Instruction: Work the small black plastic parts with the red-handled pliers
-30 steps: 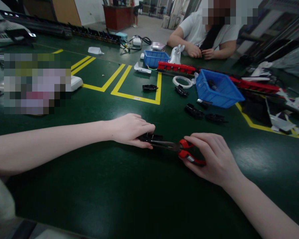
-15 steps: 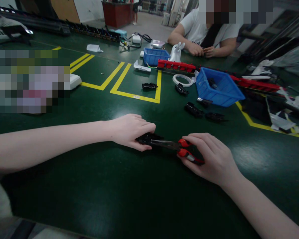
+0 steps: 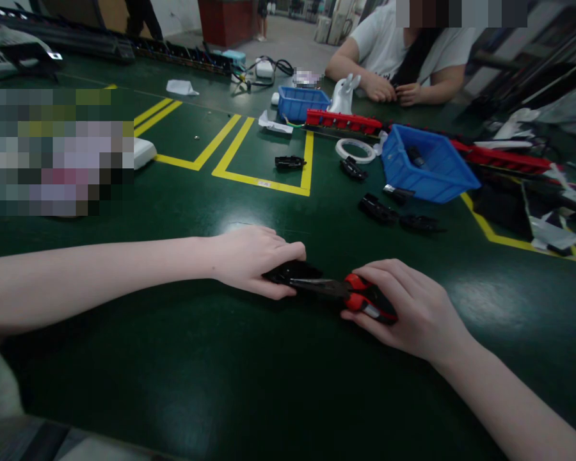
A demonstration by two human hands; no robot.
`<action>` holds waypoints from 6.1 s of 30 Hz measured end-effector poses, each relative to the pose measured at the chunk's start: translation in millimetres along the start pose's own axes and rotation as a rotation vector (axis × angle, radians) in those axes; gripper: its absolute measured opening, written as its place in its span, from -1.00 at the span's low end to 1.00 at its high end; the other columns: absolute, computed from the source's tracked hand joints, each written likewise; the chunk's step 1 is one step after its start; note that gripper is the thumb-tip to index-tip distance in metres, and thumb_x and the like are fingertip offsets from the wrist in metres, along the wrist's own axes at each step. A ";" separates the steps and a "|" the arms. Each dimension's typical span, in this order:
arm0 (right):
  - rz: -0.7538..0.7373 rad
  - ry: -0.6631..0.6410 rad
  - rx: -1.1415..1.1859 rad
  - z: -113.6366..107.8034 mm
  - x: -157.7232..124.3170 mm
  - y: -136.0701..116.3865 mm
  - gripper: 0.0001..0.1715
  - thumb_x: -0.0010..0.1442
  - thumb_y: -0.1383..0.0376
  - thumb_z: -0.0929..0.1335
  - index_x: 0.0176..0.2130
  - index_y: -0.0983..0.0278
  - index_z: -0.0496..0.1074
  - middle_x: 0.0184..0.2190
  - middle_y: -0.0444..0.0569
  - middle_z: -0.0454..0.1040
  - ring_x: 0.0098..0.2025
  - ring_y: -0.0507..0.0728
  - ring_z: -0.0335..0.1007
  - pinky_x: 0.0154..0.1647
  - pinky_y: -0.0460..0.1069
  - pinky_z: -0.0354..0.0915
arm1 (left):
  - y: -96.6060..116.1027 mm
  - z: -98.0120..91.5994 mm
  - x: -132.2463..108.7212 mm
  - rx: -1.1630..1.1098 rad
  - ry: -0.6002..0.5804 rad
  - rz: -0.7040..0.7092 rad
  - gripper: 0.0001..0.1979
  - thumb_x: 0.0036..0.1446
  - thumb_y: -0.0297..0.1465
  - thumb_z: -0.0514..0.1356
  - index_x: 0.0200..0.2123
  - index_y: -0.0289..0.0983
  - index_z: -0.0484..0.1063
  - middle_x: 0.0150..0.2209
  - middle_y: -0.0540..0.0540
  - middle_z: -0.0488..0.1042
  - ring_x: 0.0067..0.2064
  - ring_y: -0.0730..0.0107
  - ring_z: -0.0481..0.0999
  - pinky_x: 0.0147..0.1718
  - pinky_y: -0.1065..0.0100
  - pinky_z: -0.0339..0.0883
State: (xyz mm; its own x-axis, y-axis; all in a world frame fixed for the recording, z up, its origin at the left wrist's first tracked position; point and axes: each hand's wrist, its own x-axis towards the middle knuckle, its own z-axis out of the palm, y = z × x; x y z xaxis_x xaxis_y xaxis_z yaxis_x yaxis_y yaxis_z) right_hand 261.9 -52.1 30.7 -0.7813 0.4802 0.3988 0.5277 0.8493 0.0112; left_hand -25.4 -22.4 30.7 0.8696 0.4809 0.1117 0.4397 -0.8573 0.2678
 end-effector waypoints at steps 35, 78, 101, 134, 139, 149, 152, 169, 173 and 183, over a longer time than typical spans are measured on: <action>0.068 -0.101 0.145 6.0 -3.2 0.4 -0.57 0.23 0.03 0.33 -0.08 0.30 0.31 -0.24 0.06 0.44 -0.31 0.12 0.38 -0.35 0.00 0.32 | 0.1 3.6 4.6 0.159 -0.017 0.029 -0.53 0.20 0.06 0.10 -0.30 -0.27 0.36 -0.52 -0.04 0.46 -0.53 0.36 0.42 -0.51 0.37 0.11; 0.085 -0.024 0.010 2.1 3.1 -6.0 -0.59 0.19 0.07 0.37 -0.10 0.31 0.33 -0.21 0.11 0.45 -0.28 0.17 0.43 -0.35 0.04 0.37 | 0.6 7.2 3.0 0.223 0.097 -0.014 -0.55 0.24 0.01 0.07 -0.35 -0.28 0.39 -0.47 -0.04 0.46 -0.43 0.34 0.39 -0.33 0.30 0.10; 0.045 -0.022 0.016 -0.4 2.3 1.8 -0.59 0.17 0.08 0.38 -0.09 0.29 0.35 -0.22 0.10 0.46 -0.29 0.16 0.44 -0.35 0.03 0.39 | -0.2 3.9 3.4 0.101 0.098 0.022 -0.57 0.25 -0.04 0.11 -0.17 -0.33 0.40 -0.11 -0.17 0.40 -0.16 0.24 0.37 -0.16 0.29 0.22; 0.020 0.069 -0.105 3.5 2.5 -1.9 -0.57 0.18 0.09 0.38 -0.07 0.32 0.36 -0.21 0.10 0.52 -0.18 0.22 0.45 0.00 0.19 0.29 | -3.7 3.1 4.2 0.013 0.092 0.031 -0.60 0.25 -0.07 0.12 -0.13 -0.31 0.38 -0.05 -0.17 0.40 -0.09 0.20 0.39 -0.11 0.24 0.25; 0.024 0.078 -0.161 3.1 3.5 -4.6 -0.60 0.20 0.07 0.37 -0.13 0.33 0.40 -0.25 0.08 0.54 -0.17 0.21 0.44 0.13 0.22 0.15 | -4.4 4.1 4.2 -0.001 0.101 0.034 -0.60 0.24 -0.05 0.13 -0.14 -0.30 0.39 -0.05 -0.18 0.41 -0.10 0.20 0.39 -0.11 0.24 0.24; 0.000 0.075 -0.212 1.2 4.8 -4.9 -0.60 0.24 0.05 0.32 -0.11 0.32 0.39 -0.23 0.08 0.53 -0.10 0.25 0.39 0.13 0.22 0.15 | -3.7 3.5 4.2 0.017 0.095 0.031 -0.59 0.24 -0.04 0.13 -0.15 -0.29 0.38 -0.04 -0.19 0.41 -0.07 0.18 0.39 -0.09 0.24 0.24; 0.000 0.084 -0.190 0.9 4.5 -4.0 -0.57 0.23 0.06 0.34 -0.06 0.33 0.37 -0.21 0.09 0.52 -0.11 0.24 0.40 0.13 0.23 0.16 | -3.7 3.9 4.3 0.026 0.096 0.037 -0.59 0.23 -0.04 0.14 -0.15 -0.29 0.37 -0.04 -0.19 0.41 -0.07 0.18 0.38 -0.10 0.24 0.25; -0.035 0.120 -0.153 2.4 3.5 -2.7 -0.58 0.19 0.14 0.40 -0.05 0.35 0.35 -0.23 0.09 0.51 -0.17 0.21 0.42 0.04 0.22 0.27 | -4.9 4.3 4.4 0.043 0.095 0.045 -0.59 0.22 -0.04 0.15 -0.17 -0.30 0.38 -0.04 -0.19 0.40 -0.08 0.18 0.38 -0.11 0.23 0.26; -0.041 0.103 -0.140 2.8 2.7 -1.2 -0.58 0.20 0.13 0.39 -0.05 0.35 0.35 -0.22 0.11 0.51 -0.17 0.21 0.41 0.01 0.21 0.30 | -4.8 4.5 4.3 0.043 0.099 0.045 -0.58 0.22 -0.03 0.14 -0.16 -0.30 0.37 -0.04 -0.19 0.40 -0.07 0.18 0.39 -0.11 0.24 0.26; -0.029 0.082 -0.106 3.3 2.7 -5.1 -0.57 0.17 0.19 0.41 -0.04 0.39 0.36 -0.22 0.16 0.48 -0.19 0.21 0.39 -0.22 0.09 0.40 | -4.8 3.8 4.5 0.060 0.099 0.040 -0.57 0.23 -0.03 0.13 -0.17 -0.31 0.38 -0.07 -0.18 0.41 -0.10 0.20 0.39 -0.14 0.26 0.25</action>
State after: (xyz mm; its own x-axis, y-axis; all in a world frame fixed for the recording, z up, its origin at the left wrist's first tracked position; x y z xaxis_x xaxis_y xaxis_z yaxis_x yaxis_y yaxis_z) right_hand 256.0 -54.3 28.7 -0.7693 0.4327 0.4701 0.5411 0.8324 0.1194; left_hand -22.7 -16.8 26.3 0.8617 0.4591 0.2161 0.4202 -0.8843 0.2035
